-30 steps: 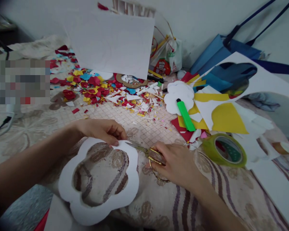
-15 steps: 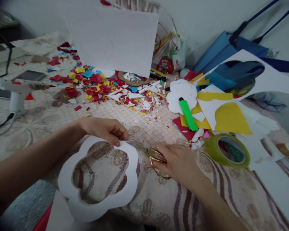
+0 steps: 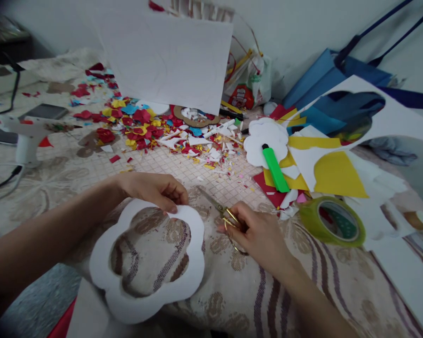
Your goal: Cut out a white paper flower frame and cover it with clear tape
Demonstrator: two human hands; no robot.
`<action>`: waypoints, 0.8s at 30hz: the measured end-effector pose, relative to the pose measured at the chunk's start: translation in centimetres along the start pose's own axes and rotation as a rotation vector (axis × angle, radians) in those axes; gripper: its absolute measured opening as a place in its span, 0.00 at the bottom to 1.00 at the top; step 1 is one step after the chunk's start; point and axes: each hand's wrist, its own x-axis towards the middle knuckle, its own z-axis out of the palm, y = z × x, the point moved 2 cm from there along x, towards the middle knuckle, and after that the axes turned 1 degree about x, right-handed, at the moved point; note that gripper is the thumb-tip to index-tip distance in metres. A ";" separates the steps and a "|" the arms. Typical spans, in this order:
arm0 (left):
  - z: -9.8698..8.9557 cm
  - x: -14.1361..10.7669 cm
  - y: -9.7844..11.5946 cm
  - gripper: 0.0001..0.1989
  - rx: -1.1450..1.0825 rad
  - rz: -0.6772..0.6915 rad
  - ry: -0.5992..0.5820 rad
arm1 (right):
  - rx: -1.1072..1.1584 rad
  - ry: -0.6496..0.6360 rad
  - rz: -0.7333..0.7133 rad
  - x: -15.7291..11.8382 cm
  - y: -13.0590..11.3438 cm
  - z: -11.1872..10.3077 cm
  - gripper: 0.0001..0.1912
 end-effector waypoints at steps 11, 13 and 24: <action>0.3 0.5 -0.4 0.18 -0.090 0.024 0.084 | 0.731 0.020 0.280 0.7 -2.0 2.1 0.19; 0.0 0.3 -0.3 0.20 -0.113 0.048 0.146 | 0.729 0.043 0.282 0.7 -1.9 1.8 0.18; -0.9 -0.2 -0.3 0.20 -0.131 0.060 0.257 | 0.711 0.052 0.296 0.6 -0.9 1.9 0.16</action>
